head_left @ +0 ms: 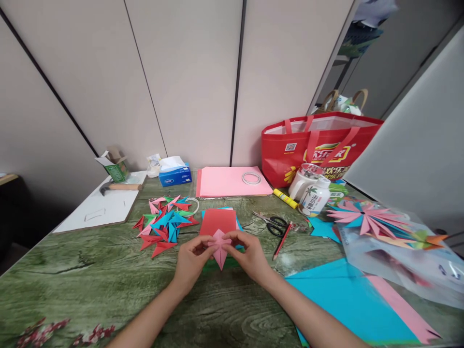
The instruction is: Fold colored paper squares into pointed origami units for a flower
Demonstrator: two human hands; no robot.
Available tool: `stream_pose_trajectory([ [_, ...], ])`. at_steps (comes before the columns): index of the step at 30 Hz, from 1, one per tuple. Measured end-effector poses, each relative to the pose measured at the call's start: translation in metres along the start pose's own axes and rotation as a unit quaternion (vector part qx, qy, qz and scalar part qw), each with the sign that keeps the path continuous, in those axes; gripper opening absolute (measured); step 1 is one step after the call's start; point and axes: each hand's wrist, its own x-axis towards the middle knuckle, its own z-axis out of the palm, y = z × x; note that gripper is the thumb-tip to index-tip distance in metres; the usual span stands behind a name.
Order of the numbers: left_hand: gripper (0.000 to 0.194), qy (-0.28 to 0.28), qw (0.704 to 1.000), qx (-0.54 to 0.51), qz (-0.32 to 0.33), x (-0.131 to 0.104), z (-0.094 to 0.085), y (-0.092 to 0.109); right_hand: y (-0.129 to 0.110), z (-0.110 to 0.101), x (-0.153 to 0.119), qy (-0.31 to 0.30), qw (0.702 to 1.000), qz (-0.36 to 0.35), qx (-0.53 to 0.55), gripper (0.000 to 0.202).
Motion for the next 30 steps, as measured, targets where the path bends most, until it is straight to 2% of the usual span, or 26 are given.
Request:
stream_pose_trajectory([
  [7,0.014,0.026,1.000,-0.008,0.008,0.0013,-0.0013,-0.0052,-0.0015,0.0000,-0.0009,0.012,1.000,-0.027,-0.008,0.012],
  [13,0.009,0.042,0.999,-0.015,0.006,0.0001,0.0009,-0.0020,-0.0031,-0.0004,-0.0002,0.015,0.999,-0.048,-0.015,0.009],
  [23,0.013,0.039,0.999,-0.022,-0.016,0.0011,0.0007,-0.0051,-0.0031,-0.0008,0.0011,0.015,0.999,-0.003,0.040,0.010],
  [30,0.012,0.030,0.999,-0.009,-0.007,0.0007,0.0014,-0.0047,-0.0032,-0.0005,-0.0003,0.008,1.000,0.004,0.011,0.011],
])
